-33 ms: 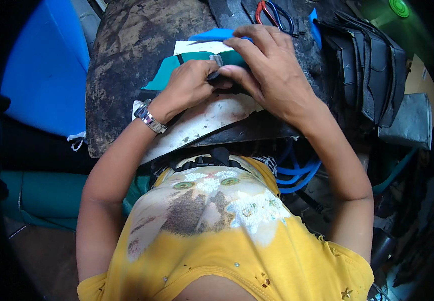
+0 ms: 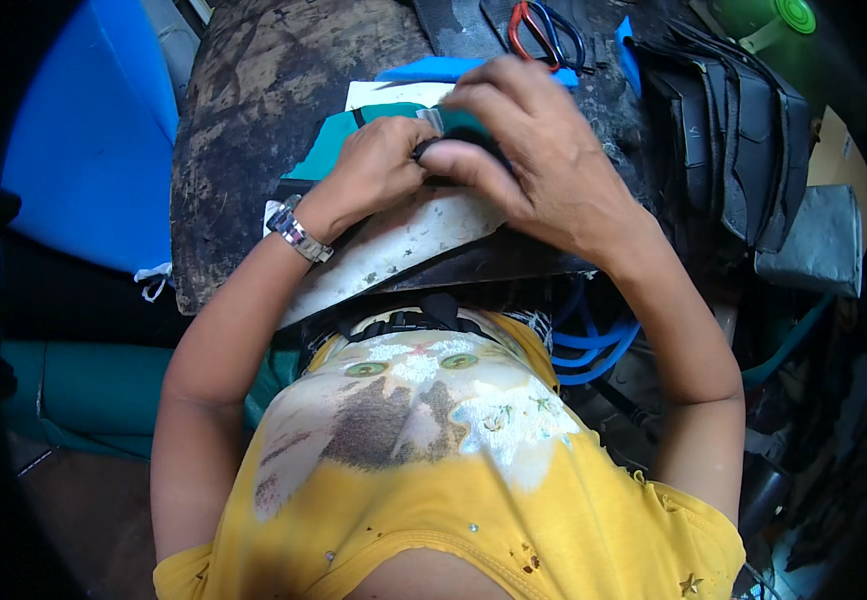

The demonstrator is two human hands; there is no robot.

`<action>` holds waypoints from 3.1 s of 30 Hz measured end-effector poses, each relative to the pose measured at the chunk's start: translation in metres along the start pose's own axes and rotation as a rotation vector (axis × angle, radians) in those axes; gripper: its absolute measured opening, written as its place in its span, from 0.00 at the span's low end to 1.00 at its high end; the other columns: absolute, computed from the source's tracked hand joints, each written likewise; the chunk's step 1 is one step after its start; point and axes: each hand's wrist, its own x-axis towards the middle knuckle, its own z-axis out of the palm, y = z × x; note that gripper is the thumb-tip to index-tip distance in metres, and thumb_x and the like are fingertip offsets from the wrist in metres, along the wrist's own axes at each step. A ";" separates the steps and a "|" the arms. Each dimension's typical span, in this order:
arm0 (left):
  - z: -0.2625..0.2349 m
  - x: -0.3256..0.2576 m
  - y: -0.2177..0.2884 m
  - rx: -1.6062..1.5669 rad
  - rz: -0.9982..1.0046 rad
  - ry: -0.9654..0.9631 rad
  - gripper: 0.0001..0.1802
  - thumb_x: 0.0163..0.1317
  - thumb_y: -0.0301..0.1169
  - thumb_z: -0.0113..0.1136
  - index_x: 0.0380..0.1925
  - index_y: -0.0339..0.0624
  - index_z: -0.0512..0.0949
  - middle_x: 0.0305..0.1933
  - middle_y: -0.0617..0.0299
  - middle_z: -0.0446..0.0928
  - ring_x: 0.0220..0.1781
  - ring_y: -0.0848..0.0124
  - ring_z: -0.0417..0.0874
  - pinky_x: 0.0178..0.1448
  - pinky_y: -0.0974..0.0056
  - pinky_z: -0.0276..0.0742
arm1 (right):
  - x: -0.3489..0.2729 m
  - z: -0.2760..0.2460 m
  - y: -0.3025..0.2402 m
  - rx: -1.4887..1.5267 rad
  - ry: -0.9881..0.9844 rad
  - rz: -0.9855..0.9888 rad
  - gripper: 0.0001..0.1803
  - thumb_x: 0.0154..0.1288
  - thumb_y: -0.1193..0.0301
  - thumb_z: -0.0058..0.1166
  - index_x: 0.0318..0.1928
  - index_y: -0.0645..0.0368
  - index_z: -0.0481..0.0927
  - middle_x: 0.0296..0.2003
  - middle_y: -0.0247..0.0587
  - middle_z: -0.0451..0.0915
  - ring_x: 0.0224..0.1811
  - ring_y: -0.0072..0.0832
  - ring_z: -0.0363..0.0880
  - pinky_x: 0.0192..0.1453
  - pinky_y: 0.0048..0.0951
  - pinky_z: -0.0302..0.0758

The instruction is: The person assembles a shoe-like item by placing a black fabric piece over a green foam insole, then uses a wooden mallet to press and shape the edges. The person repeatedly lifts, repositions, and taps the assembly to secure the fabric to the foam.

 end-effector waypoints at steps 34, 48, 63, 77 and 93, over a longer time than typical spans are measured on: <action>-0.005 -0.010 -0.014 -0.036 0.197 0.117 0.14 0.59 0.26 0.62 0.43 0.37 0.72 0.29 0.41 0.81 0.38 0.41 0.84 0.42 0.42 0.77 | -0.012 0.052 0.020 0.055 -0.308 0.294 0.17 0.68 0.70 0.60 0.51 0.59 0.68 0.29 0.59 0.81 0.37 0.60 0.81 0.39 0.56 0.74; 0.000 -0.011 -0.005 0.056 0.235 0.155 0.11 0.56 0.23 0.58 0.40 0.31 0.73 0.27 0.39 0.81 0.35 0.42 0.85 0.41 0.43 0.79 | -0.014 0.061 0.017 -0.087 -0.313 0.247 0.21 0.65 0.73 0.59 0.55 0.65 0.69 0.34 0.59 0.84 0.40 0.56 0.84 0.42 0.51 0.79; -0.012 0.005 0.009 0.168 0.101 -0.039 0.10 0.54 0.26 0.65 0.36 0.32 0.83 0.35 0.38 0.83 0.43 0.43 0.86 0.46 0.45 0.82 | 0.011 0.054 0.012 -0.195 -0.616 0.449 0.21 0.62 0.70 0.62 0.53 0.67 0.76 0.43 0.60 0.85 0.49 0.56 0.85 0.55 0.50 0.80; -0.018 0.008 0.001 0.072 0.002 -0.053 0.16 0.50 0.30 0.70 0.33 0.26 0.83 0.37 0.30 0.81 0.45 0.39 0.85 0.53 0.47 0.81 | -0.049 0.089 -0.012 -0.042 0.072 0.040 0.14 0.55 0.79 0.60 0.44 0.65 0.80 0.44 0.47 0.80 0.48 0.44 0.80 0.52 0.41 0.77; -0.015 -0.037 -0.009 0.164 0.232 0.176 0.21 0.50 0.25 0.74 0.38 0.33 0.71 0.39 0.46 0.72 0.45 0.45 0.75 0.48 0.49 0.72 | -0.041 0.101 0.002 0.064 0.120 0.158 0.12 0.55 0.81 0.63 0.41 0.61 0.78 0.37 0.44 0.77 0.41 0.44 0.77 0.47 0.41 0.76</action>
